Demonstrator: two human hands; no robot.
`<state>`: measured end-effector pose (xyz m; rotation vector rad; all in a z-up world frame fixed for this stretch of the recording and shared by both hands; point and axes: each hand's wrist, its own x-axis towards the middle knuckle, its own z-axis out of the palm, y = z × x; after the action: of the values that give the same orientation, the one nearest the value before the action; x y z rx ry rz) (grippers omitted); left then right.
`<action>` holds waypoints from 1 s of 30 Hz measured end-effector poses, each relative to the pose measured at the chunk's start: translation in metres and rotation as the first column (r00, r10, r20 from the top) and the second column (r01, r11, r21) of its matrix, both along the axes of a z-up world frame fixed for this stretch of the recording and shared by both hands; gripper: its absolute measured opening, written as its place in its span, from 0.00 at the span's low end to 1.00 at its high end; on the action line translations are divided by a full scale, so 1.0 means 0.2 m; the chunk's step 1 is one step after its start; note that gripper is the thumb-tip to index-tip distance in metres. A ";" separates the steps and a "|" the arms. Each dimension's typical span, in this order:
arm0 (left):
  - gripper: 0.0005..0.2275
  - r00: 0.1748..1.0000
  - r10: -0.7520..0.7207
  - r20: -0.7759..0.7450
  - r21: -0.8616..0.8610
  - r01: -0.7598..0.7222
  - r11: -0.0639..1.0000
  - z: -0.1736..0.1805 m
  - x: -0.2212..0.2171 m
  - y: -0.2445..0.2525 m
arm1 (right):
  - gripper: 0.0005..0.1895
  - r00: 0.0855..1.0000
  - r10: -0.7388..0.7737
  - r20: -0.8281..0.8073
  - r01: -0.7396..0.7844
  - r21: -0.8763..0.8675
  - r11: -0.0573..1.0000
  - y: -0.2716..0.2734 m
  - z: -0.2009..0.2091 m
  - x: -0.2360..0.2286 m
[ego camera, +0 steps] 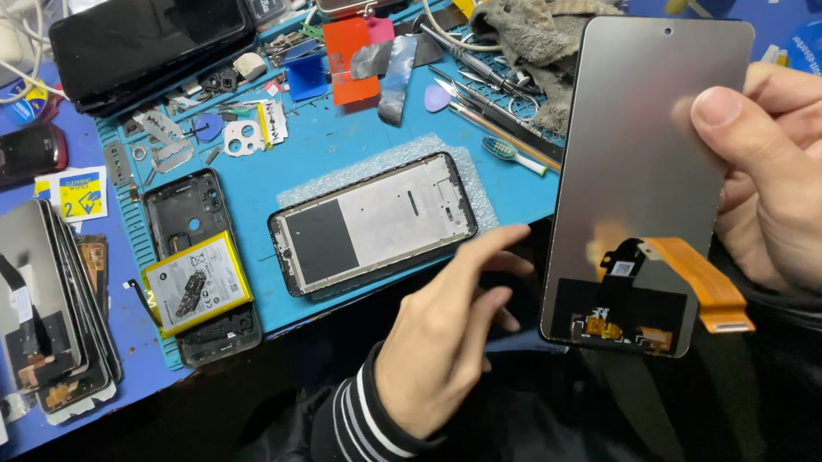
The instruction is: The person handles a disassembled smartphone, picking up a detached screen assembly and aligning it with the phone's chassis. They then manipulate a small internal component, possibly a camera module, and attempt to place it into the phone's body.
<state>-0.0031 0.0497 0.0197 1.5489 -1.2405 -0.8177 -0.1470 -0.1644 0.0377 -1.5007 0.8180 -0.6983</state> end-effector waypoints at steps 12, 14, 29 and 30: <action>0.17 0.981 0.176 -0.088 -0.303 -0.194 0.933 0.00 0.01 -0.20 | 0.18 0.989 0.139 -0.051 -0.136 0.050 0.989 0.11 0.00 0.13; 0.16 0.977 0.212 -0.018 -0.332 -0.206 0.921 -0.02 0.00 -0.21 | 0.34 0.960 0.244 -0.136 -0.241 0.040 0.970 0.14 0.03 0.16; 0.17 0.934 0.226 -0.277 -0.246 -0.296 0.923 -0.02 0.08 -0.22 | 0.23 0.999 0.052 -0.015 -0.053 -0.023 0.998 0.05 -0.11 -0.09; 0.17 0.933 0.212 -0.289 -0.251 -0.288 0.924 -0.03 0.08 -0.24 | 0.20 0.994 0.112 0.002 -0.112 0.063 0.992 0.07 -0.08 -0.08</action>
<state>0.0127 0.0014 0.0143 1.2839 -0.9015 -0.6136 -0.1638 -0.1505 0.0216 -1.4782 0.7447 -0.5829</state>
